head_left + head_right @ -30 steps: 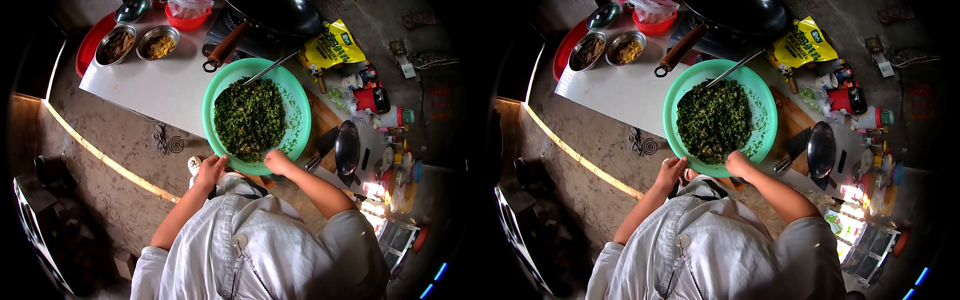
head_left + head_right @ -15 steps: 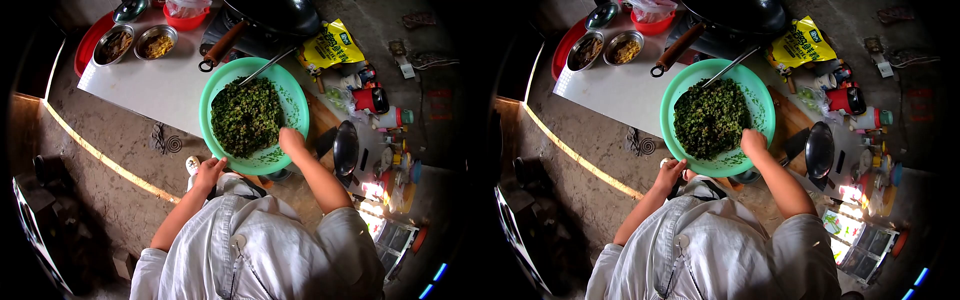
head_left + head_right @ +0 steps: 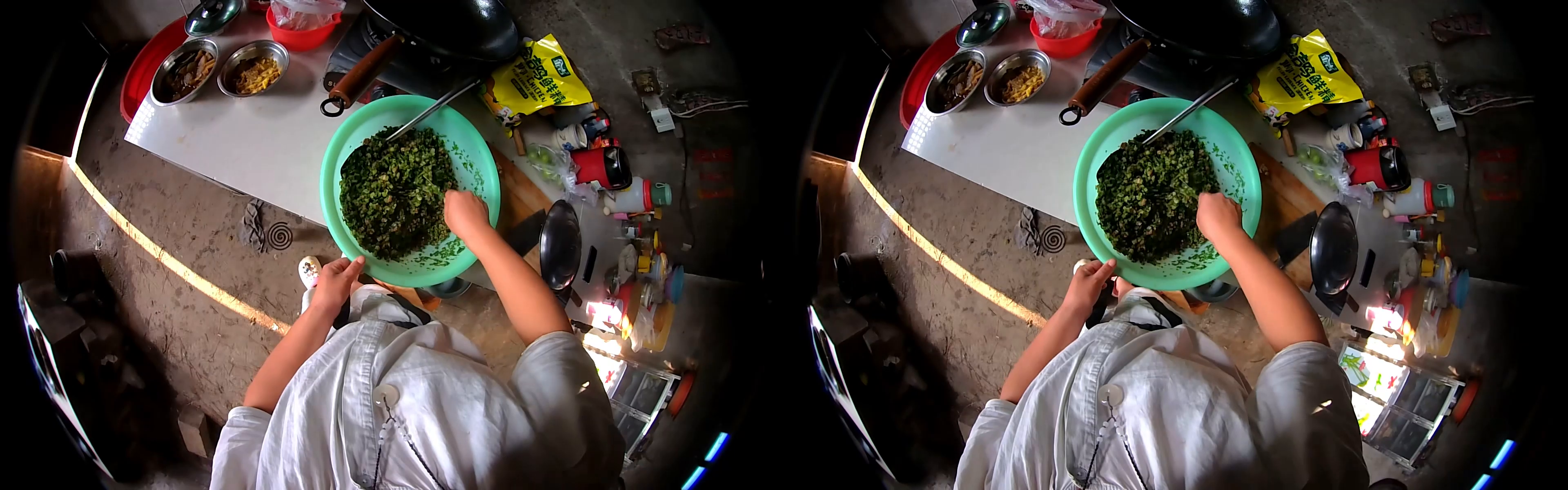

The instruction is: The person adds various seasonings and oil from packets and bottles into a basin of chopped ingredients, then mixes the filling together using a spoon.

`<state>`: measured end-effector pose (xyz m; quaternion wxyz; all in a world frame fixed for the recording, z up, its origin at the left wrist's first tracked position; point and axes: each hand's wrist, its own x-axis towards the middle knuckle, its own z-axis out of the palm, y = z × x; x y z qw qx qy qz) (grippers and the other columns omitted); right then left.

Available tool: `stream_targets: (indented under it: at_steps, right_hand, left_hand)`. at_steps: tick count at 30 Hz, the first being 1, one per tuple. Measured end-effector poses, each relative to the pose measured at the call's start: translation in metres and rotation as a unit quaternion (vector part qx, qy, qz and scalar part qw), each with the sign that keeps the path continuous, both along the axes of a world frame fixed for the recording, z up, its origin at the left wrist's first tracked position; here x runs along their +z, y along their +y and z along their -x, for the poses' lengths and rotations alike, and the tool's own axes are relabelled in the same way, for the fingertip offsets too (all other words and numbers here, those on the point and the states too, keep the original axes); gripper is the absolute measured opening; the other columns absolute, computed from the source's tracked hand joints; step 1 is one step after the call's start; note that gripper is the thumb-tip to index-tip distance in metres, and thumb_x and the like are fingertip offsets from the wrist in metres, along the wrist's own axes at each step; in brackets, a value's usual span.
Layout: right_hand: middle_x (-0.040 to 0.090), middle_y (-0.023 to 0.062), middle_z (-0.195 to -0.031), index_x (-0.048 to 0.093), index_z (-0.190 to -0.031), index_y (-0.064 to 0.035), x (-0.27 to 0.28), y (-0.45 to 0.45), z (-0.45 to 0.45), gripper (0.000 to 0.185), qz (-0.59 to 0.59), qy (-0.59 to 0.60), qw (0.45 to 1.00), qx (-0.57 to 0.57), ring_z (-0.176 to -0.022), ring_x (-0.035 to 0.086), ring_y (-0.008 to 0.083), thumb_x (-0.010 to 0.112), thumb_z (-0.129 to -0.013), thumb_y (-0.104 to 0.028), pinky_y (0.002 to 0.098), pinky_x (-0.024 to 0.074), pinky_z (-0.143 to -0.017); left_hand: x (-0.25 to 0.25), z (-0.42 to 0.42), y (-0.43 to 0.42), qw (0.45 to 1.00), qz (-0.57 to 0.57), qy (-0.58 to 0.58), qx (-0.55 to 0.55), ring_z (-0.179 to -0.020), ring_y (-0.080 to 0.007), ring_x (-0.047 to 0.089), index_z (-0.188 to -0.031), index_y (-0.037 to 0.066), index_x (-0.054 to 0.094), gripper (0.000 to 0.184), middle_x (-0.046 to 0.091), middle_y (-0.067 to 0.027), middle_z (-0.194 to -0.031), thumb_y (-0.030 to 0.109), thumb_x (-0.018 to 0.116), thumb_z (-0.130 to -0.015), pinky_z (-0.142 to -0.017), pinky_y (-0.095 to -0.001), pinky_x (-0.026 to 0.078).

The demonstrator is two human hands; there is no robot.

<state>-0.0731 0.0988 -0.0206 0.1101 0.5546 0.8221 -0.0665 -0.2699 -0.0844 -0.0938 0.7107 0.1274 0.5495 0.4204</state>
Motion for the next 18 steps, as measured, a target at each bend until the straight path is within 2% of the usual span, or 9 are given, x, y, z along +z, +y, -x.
stream_targets:
  at_steps: [1, 4, 5, 8, 10, 12, 15, 17, 18]
  right_hand:
    - [0.061, 0.0199, -0.070, 0.059, -0.070, -0.0013, -0.002, -0.006, -0.002, 0.013, 0.000, 0.000, 1.000, 0.000, -0.067, 0.060, 0.0345, 0.049, -0.075, -0.007, 0.0433, 0.0475, -0.061]
    - [0.062, 0.0212, -0.077, 0.059, -0.073, 0.0020, -0.020, -0.047, -0.016, 0.012, 0.101, -0.130, 0.986, 0.035, -0.073, 0.063, 0.0294, 0.048, -0.073, -0.002, 0.0408, 0.0481, -0.065]
    - [0.063, 0.0199, -0.080, 0.062, -0.074, 0.0012, -0.018, -0.065, -0.011, 0.014, 0.092, -0.116, 0.988, 0.037, -0.073, 0.062, 0.0305, 0.048, -0.072, -0.001, 0.0408, 0.0485, -0.067]
    - [0.062, 0.0200, -0.076, 0.063, -0.074, -0.0029, -0.003, -0.077, 0.004, 0.013, 0.195, -0.060, 0.979, 0.028, -0.069, 0.061, 0.0355, 0.050, -0.073, -0.006, 0.0434, 0.0488, -0.064]
    - [0.060, 0.0211, -0.070, 0.062, -0.071, -0.0030, 0.007, -0.058, 0.011, 0.013, 0.144, 0.029, 0.989, 0.029, -0.065, 0.060, 0.0361, 0.050, -0.074, -0.008, 0.0437, 0.0488, -0.060]
    - [0.059, 0.0195, -0.064, 0.060, -0.070, -0.0031, 0.005, -0.033, 0.011, 0.013, 0.042, 0.086, 0.995, 0.022, -0.061, 0.059, 0.0361, 0.050, -0.074, -0.008, 0.0444, 0.0485, -0.057]
    - [0.060, 0.0191, -0.064, 0.060, -0.075, -0.0013, 0.009, -0.005, 0.014, 0.013, 0.009, 0.065, 0.998, -0.002, -0.061, 0.060, 0.0351, 0.049, -0.074, -0.006, 0.0445, 0.0485, -0.057]
    - [0.060, 0.0190, -0.065, 0.059, -0.083, 0.0023, -0.001, -0.004, 0.020, 0.016, -0.020, -0.021, 0.999, 0.042, -0.062, 0.061, 0.0338, 0.048, -0.073, -0.004, 0.0438, 0.0488, -0.057]
    - [0.061, 0.0182, -0.066, 0.057, -0.089, 0.0043, -0.007, -0.014, 0.024, 0.020, 0.015, -0.035, 0.996, 0.076, -0.062, 0.062, 0.0325, 0.047, -0.073, -0.003, 0.0428, 0.0492, -0.057]
  left_hand:
    - [-0.004, -0.001, 0.000, 1.000, -0.002, -0.012, 0.002, -0.076, -0.0085, 0.052, -0.094, -0.007, 0.060, 0.037, 0.061, -0.0058, -0.083, 0.028, 0.057, -0.085, -0.068, -0.0223, 0.042]
    - [-0.011, -0.004, -0.003, 1.000, -0.007, -0.014, 0.026, -0.074, -0.0081, 0.052, -0.093, -0.007, 0.060, 0.036, 0.061, -0.0047, -0.083, 0.028, 0.058, -0.085, -0.068, -0.0215, 0.041]
    - [-0.007, -0.003, -0.002, 0.999, -0.007, -0.016, 0.029, -0.074, -0.0081, 0.052, -0.093, -0.007, 0.060, 0.036, 0.061, -0.0047, -0.083, 0.028, 0.058, -0.085, -0.068, -0.0215, 0.041]
    - [-0.003, -0.005, -0.001, 0.998, -0.015, -0.038, 0.041, -0.071, -0.0073, 0.050, -0.091, -0.007, 0.060, 0.036, 0.060, -0.0032, -0.080, 0.029, 0.058, -0.084, -0.065, -0.0207, 0.040]
    - [-0.012, -0.006, -0.001, 0.998, -0.010, -0.033, 0.048, -0.069, -0.0067, 0.048, -0.090, -0.007, 0.060, 0.035, 0.059, -0.0023, -0.079, 0.028, 0.058, -0.084, -0.063, -0.0206, 0.040]
    - [-0.012, -0.004, 0.000, 0.999, -0.002, -0.016, 0.030, -0.068, -0.0065, 0.048, -0.090, -0.006, 0.060, 0.035, 0.059, -0.0021, -0.078, 0.028, 0.058, -0.084, -0.062, -0.0206, 0.039]
    - [-0.018, -0.003, -0.003, 1.000, 0.008, -0.010, 0.011, -0.068, -0.0063, 0.048, -0.089, -0.006, 0.060, 0.034, 0.059, -0.0017, -0.078, 0.028, 0.058, -0.084, -0.062, -0.0204, 0.039]
    - [-0.004, -0.003, 0.000, 1.000, 0.006, -0.024, 0.012, -0.068, -0.0063, 0.048, -0.089, -0.006, 0.061, 0.034, 0.059, -0.0016, -0.078, 0.028, 0.058, -0.084, -0.062, -0.0202, 0.039]
    - [0.004, -0.003, 0.001, 1.000, 0.003, -0.004, 0.017, -0.069, -0.0064, 0.048, -0.089, -0.006, 0.061, 0.034, 0.059, -0.0017, -0.078, 0.028, 0.058, -0.084, -0.062, -0.0200, 0.039]
